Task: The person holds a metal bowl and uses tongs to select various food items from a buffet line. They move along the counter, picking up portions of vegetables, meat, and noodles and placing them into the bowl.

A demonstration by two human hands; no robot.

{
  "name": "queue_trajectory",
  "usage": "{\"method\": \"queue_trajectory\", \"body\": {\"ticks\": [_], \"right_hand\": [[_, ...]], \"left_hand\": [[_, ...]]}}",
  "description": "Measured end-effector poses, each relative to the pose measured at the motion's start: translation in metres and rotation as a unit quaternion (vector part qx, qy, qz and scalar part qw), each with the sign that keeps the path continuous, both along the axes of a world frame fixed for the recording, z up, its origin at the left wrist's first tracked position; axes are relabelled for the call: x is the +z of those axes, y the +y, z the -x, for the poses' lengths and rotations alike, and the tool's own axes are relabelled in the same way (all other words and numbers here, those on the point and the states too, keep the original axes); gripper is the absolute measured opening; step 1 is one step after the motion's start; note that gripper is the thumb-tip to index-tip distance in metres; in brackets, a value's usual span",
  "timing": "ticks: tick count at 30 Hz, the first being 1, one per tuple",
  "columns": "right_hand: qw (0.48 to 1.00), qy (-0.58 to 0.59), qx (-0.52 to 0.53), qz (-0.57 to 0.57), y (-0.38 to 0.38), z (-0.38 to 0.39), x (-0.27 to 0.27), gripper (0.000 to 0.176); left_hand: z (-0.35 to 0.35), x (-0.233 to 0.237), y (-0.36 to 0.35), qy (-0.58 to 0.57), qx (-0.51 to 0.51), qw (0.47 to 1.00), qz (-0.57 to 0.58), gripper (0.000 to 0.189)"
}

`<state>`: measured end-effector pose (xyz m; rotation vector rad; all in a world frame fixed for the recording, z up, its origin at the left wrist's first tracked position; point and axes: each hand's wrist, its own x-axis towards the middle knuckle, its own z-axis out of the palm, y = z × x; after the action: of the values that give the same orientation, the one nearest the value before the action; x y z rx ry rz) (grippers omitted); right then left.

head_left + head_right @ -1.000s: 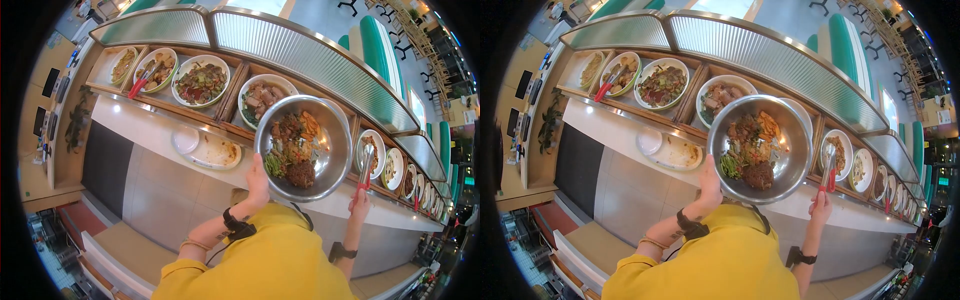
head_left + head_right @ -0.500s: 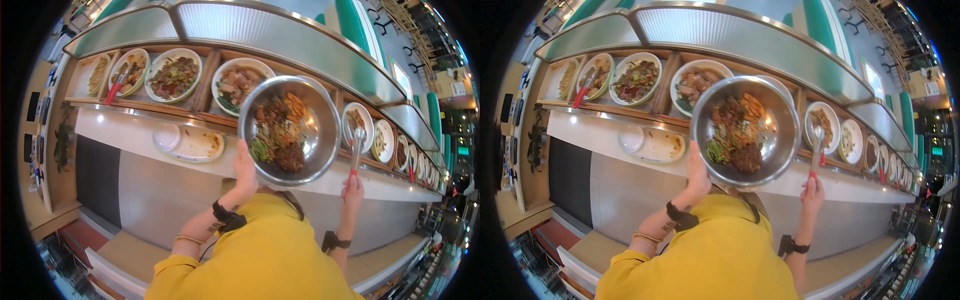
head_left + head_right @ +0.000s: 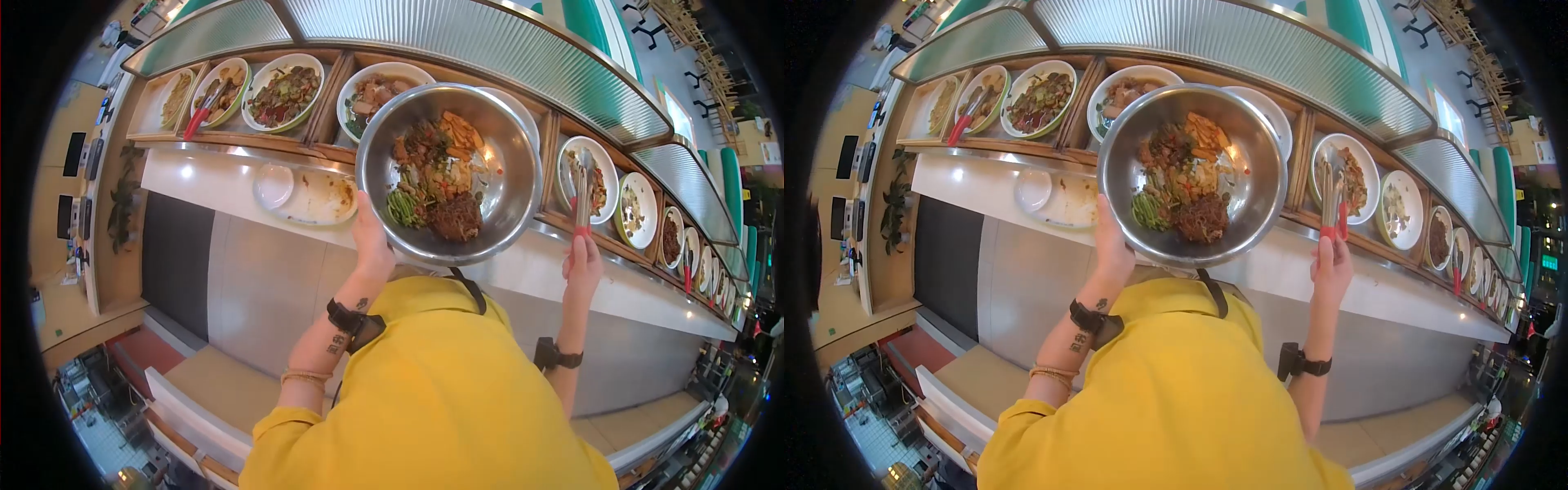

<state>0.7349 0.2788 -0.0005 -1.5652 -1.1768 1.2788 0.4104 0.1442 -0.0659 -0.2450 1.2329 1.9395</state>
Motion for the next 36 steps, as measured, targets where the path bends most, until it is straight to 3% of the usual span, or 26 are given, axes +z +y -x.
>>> {"method": "queue_trajectory", "body": {"ticks": [7, 15, 25, 27, 29, 31, 36], "right_hand": [[0.999, 0.008, 0.044, -0.002, 0.01, 0.007, -0.009, 0.049], [0.998, 0.011, 0.06, -0.013, 0.013, -0.01, -0.024, 0.042], [0.999, 0.03, 0.002, 0.029, -0.005, -0.038, -0.034, 0.044], [0.999, -0.02, 0.006, 0.027, -0.006, -0.052, -0.039, 0.042], [0.999, -0.032, 0.0, 0.034, -0.006, -0.061, -0.047, 0.042], [0.997, -0.068, 0.013, 0.018, -0.009, -0.072, -0.066, 0.046], [0.996, -0.072, 0.052, 0.006, -0.018, -0.06, -0.054, 0.05]], "left_hand": [[0.002, 0.0, -0.004, 0.006, 0.002, 1.0, -0.018, 0.06], [0.0, 0.002, -0.003, -0.012, 0.002, 1.0, 0.009, 0.06], [0.0, -0.001, -0.007, 0.005, -0.033, 0.999, 0.014, 0.054], [-0.001, -0.018, -0.008, 0.002, -0.021, 0.999, 0.037, 0.052], [-0.013, 0.01, 0.0, -0.048, -0.017, 0.998, 0.033, 0.047], [-0.025, 0.016, 0.011, -0.013, 0.012, 0.996, 0.085, 0.05], [-0.024, 0.006, 0.004, 0.046, -0.035, 0.998, 0.029, 0.051]]}}
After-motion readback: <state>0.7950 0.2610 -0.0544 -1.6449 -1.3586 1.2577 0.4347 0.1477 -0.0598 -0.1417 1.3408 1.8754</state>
